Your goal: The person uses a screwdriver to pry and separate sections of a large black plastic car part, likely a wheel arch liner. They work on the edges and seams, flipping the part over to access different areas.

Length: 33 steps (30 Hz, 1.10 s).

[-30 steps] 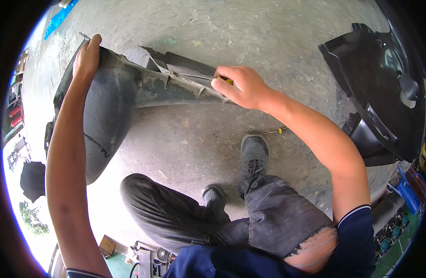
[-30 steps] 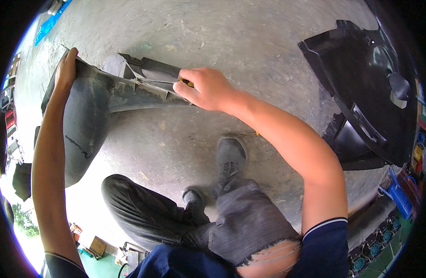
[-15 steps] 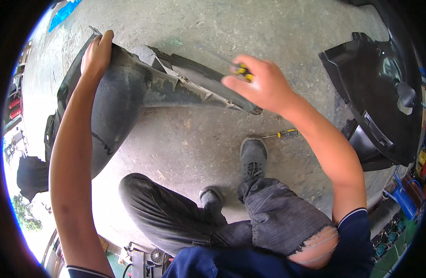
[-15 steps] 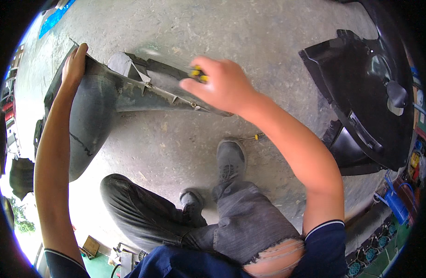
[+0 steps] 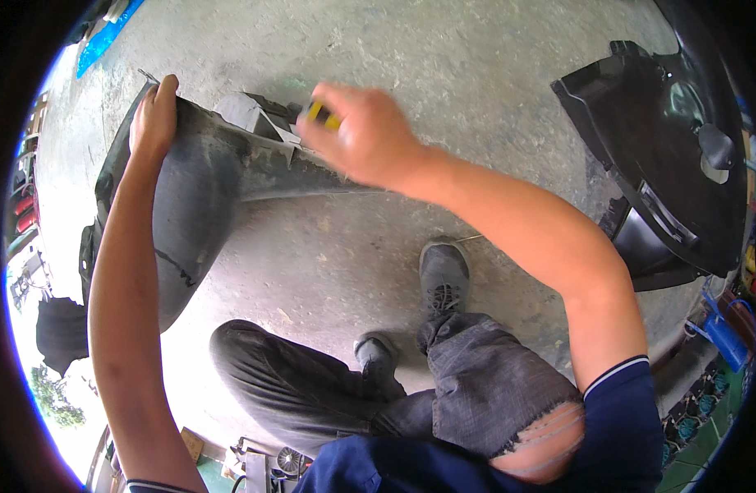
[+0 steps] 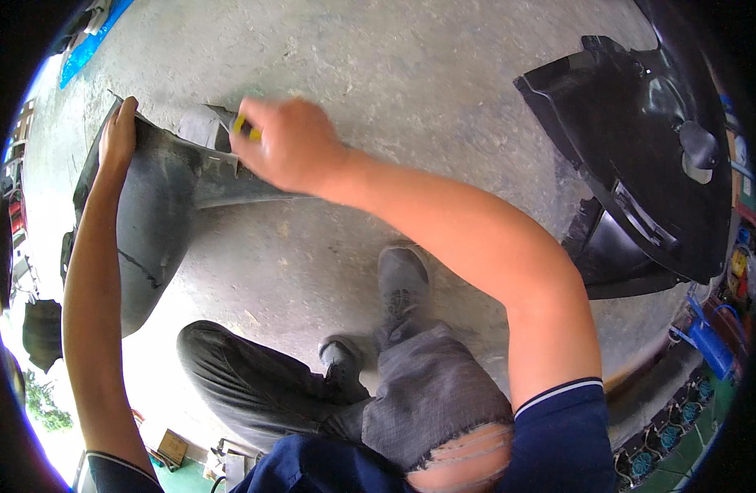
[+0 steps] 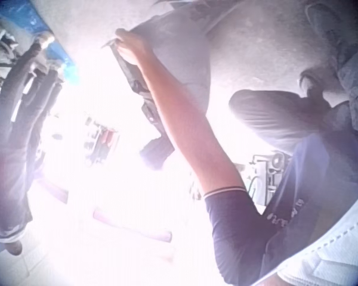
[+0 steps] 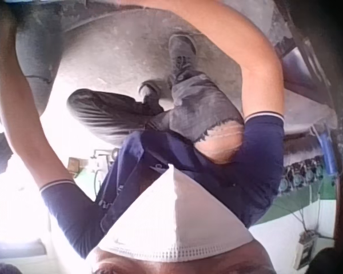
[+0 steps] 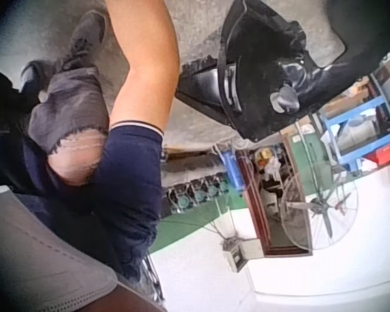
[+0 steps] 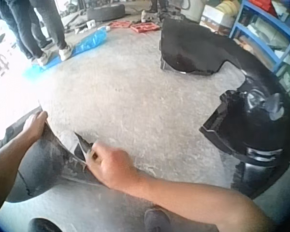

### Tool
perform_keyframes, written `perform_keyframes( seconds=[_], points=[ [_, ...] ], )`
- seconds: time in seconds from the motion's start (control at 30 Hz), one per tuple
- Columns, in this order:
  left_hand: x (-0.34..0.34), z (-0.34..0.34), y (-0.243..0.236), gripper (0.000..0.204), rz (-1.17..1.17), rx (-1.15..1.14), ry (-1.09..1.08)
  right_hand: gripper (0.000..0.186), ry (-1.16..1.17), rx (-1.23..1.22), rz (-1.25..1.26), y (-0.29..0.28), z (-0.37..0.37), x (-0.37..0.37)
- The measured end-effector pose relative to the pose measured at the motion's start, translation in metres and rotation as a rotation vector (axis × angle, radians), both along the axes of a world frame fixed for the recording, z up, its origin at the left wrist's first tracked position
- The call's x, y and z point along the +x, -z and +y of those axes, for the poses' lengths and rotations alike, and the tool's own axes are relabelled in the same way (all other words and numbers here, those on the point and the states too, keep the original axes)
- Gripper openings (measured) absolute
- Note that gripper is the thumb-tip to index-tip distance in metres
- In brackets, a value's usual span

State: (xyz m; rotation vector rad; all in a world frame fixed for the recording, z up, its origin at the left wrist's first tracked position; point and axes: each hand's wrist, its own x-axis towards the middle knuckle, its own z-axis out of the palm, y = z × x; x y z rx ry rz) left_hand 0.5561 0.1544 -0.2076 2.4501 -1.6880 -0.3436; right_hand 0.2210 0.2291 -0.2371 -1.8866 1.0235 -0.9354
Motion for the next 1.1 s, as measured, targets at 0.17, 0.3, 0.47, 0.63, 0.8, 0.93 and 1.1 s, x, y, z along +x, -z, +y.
perform_keyframes(
  seconds=[0.17, 0.3, 0.47, 0.63, 0.8, 0.93, 1.1],
  points=[
    [0.012, -0.002, -0.003, 0.068, -0.004, 0.002, 0.015, 0.029, 0.173, 0.093, 0.079, -0.005, -0.021, -0.089],
    [0.022, -0.011, 0.004, 0.069, 0.013, -0.012, 0.036, 0.031, 0.325, 0.297, 0.432, 0.045, 0.046, -0.181],
    [0.021, -0.013, -0.002, 0.068, 0.059, -0.086, 0.038, 0.033, 0.339, 0.476, 0.657, 0.089, 0.134, -0.229],
    [0.035, -0.023, 0.006, 0.067, 0.042, -0.077, 0.044, 0.032, 0.360, 0.368, 0.542, 0.089, 0.154, -0.225],
    [0.090, -0.039, 0.015, 0.065, 0.120, 0.011, 0.047, 0.027, 0.211, 0.215, 0.296, 0.000, 0.117, -0.186],
    [0.112, -0.048, 0.038, 0.056, 0.345, -0.050, -0.052, 0.024, 0.001, 0.167, 0.318, -0.029, 0.114, -0.163],
    [0.142, -0.070, 0.033, 0.059, 0.330, 0.035, -0.075, 0.019, -0.038, 0.227, 0.416, -0.023, 0.110, -0.153]
  ],
)
